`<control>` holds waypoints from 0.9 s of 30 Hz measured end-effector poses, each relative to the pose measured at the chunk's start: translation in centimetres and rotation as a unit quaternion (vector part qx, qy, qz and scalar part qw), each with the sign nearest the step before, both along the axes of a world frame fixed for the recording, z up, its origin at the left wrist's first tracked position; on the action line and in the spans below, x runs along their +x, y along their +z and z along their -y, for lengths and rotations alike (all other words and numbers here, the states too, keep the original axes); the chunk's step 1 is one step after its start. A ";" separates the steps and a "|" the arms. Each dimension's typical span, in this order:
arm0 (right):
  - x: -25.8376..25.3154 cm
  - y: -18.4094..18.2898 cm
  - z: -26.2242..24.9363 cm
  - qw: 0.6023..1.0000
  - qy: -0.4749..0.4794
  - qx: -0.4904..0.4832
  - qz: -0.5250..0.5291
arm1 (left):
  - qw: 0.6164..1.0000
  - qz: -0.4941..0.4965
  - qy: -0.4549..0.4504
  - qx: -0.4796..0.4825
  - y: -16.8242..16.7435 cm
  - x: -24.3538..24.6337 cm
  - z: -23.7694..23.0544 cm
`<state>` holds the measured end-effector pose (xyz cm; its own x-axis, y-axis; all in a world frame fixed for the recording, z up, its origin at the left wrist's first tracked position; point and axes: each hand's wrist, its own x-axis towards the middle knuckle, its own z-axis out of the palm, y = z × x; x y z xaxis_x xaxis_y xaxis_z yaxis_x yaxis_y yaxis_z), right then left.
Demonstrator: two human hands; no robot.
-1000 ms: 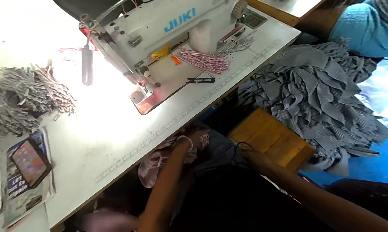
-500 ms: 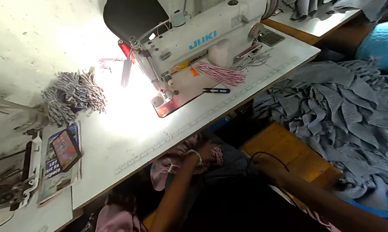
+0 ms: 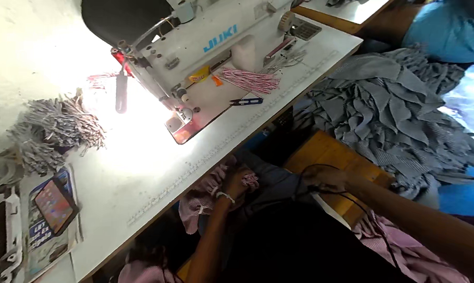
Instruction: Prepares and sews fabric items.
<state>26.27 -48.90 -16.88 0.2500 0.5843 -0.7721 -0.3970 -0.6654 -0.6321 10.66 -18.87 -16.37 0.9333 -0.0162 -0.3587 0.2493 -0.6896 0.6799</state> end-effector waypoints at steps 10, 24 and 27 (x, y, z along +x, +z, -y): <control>-1.3 -0.5 1.2 0.999 -0.014 0.047 0.005 | 0.993 -0.011 -0.094 -0.071 0.6 -1.3 1.9; -0.4 1.1 0.3 0.998 0.038 0.037 -0.036 | 0.971 -0.140 0.052 -0.189 1.5 -2.1 1.5; 0.5 1.3 -1.0 0.995 0.096 0.026 0.003 | 0.977 -0.129 0.110 -0.130 1.2 -3.2 0.4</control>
<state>26.74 -47.90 -15.56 0.1338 0.6607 -0.7386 -0.2626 -0.6951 -0.6693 7.41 -19.27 -15.14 0.8031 0.0519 -0.5936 0.5585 -0.4127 0.7196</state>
